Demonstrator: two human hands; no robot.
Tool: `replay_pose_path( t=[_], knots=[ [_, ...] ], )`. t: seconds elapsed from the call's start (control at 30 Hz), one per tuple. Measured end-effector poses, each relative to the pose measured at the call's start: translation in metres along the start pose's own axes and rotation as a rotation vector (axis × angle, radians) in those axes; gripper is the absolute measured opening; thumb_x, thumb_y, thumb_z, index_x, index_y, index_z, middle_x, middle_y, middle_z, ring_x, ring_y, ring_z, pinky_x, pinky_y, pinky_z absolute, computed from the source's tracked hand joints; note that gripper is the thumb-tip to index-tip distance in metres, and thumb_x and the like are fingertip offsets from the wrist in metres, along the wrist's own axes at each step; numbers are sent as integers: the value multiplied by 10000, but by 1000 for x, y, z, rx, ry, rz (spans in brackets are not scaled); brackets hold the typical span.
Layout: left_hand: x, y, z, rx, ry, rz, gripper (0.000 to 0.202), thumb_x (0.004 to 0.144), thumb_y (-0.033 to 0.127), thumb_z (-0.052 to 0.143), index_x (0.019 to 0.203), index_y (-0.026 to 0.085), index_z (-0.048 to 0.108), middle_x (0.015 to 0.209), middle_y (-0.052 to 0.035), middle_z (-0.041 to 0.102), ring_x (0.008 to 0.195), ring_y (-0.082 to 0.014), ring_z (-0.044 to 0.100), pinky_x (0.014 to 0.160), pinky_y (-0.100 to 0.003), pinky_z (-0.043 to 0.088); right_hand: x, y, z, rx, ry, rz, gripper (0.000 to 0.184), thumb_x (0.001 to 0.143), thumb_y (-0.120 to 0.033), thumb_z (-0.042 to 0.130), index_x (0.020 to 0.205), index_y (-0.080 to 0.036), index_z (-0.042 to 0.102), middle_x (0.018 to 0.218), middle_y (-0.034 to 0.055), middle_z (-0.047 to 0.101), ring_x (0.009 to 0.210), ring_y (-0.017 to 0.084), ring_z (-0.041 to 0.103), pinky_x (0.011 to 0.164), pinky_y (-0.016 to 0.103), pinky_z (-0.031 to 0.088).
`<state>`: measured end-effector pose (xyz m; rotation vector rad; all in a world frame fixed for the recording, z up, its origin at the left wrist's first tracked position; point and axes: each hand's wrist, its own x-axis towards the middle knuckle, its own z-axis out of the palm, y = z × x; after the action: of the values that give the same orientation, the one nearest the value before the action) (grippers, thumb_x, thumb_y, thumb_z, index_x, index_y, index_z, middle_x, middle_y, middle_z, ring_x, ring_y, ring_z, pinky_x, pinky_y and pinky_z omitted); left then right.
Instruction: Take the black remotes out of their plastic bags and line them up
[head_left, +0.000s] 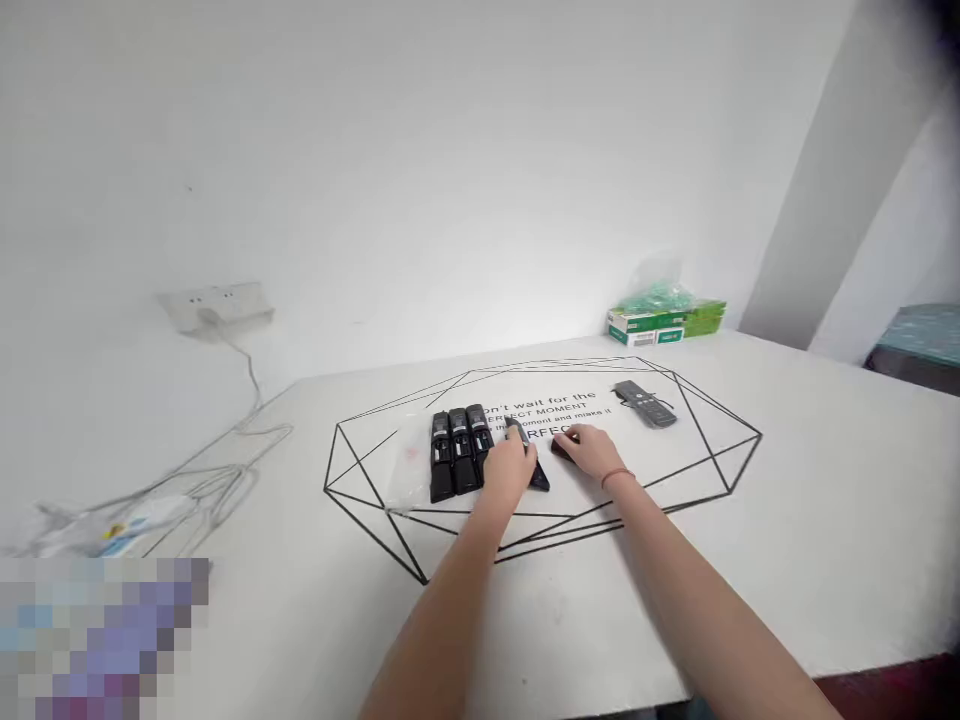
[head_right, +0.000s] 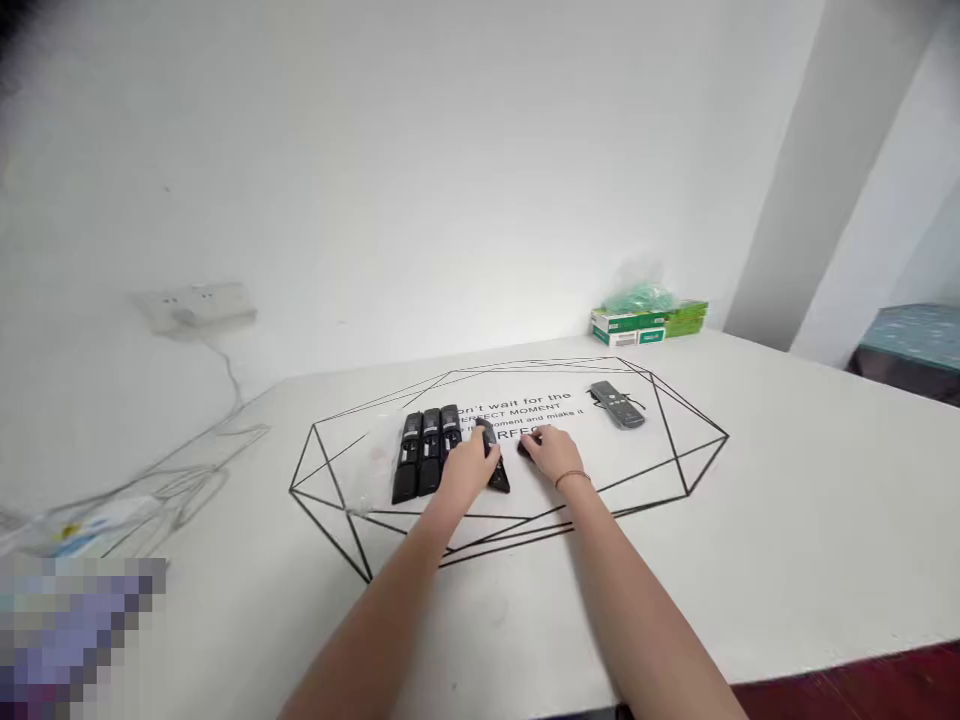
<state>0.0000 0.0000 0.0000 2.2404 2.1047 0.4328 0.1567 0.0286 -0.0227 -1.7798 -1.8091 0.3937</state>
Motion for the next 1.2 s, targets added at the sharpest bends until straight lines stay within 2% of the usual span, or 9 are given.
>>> replay_pose_path(
  t=[0.1, 0.2, 0.33, 0.43, 0.57, 0.7, 0.83, 1.0, 1.2],
  knots=[
    [1, -2, -2, 55, -32, -46, 336, 878, 386, 366, 1054, 137, 508, 899, -134, 659, 871, -256, 633, 703, -310, 453, -2, 1, 2, -65, 3, 3, 371, 841, -434, 438, 743, -155, 662, 808, 101, 675, 737, 188, 581, 612, 254, 342],
    [-3, -3, -7, 60, -55, 1, 301, 870, 382, 381, 998, 158, 536, 938, -120, 647, 888, -248, 622, 706, -312, 448, -2, 5, 4, -127, 25, 2, 374, 846, -408, 425, 704, -147, 652, 824, 119, 655, 727, 189, 572, 624, 261, 346],
    [-15, -1, -15, -37, -208, 223, 268, 764, 463, 537, 881, 224, 568, 996, -44, 624, 866, -202, 610, 691, -276, 437, 1, 9, 6, -135, 57, 44, 323, 831, -388, 447, 874, -142, 652, 915, 131, 626, 795, 209, 567, 693, 278, 363],
    [-19, -2, -16, -53, -275, 233, 244, 715, 399, 610, 899, 245, 563, 1000, -18, 624, 849, -182, 608, 678, -257, 426, 1, 9, 7, -102, 51, 56, 359, 829, -406, 444, 991, -141, 624, 973, 138, 608, 840, 224, 564, 735, 293, 370],
    [-12, -10, -11, -14, -180, 158, 187, 763, 333, 582, 921, 238, 551, 972, -17, 640, 874, -192, 609, 692, -268, 417, -2, 2, 5, -94, 15, 18, 374, 813, -384, 470, 1069, -138, 590, 1031, 146, 589, 859, 226, 562, 764, 298, 373],
    [-1, -21, -6, 29, -76, 94, 165, 800, 315, 557, 938, 226, 548, 1003, -31, 623, 887, -190, 607, 693, -268, 417, -6, -8, 3, -61, -45, -65, 312, 788, -373, 501, 963, -151, 635, 1014, 123, 597, 865, 206, 562, 777, 274, 378],
    [6, -27, -1, 62, 6, 42, 184, 838, 319, 523, 989, 217, 545, 1043, -56, 596, 898, -184, 600, 718, -271, 417, -9, -18, 1, -57, -147, -215, 262, 761, -332, 525, 900, -163, 669, 957, 104, 620, 917, 207, 555, 786, 255, 376],
    [12, -28, 7, 83, 39, 25, 192, 846, 320, 521, 1007, 219, 545, 1052, -59, 581, 888, -183, 598, 713, -277, 420, -16, -27, -1, -85, -264, -325, 246, 714, -276, 567, 905, -158, 670, 920, 95, 627, 842, 195, 567, 736, 246, 382],
    [14, -30, 12, 62, 71, 33, 199, 845, 336, 524, 1011, 229, 547, 1044, -49, 580, 899, -178, 588, 722, -268, 416, -19, -31, -3, -64, -316, -374, 258, 697, -255, 584, 928, -173, 665, 962, 90, 625, 877, 202, 563, 726, 240, 381]
  ],
)
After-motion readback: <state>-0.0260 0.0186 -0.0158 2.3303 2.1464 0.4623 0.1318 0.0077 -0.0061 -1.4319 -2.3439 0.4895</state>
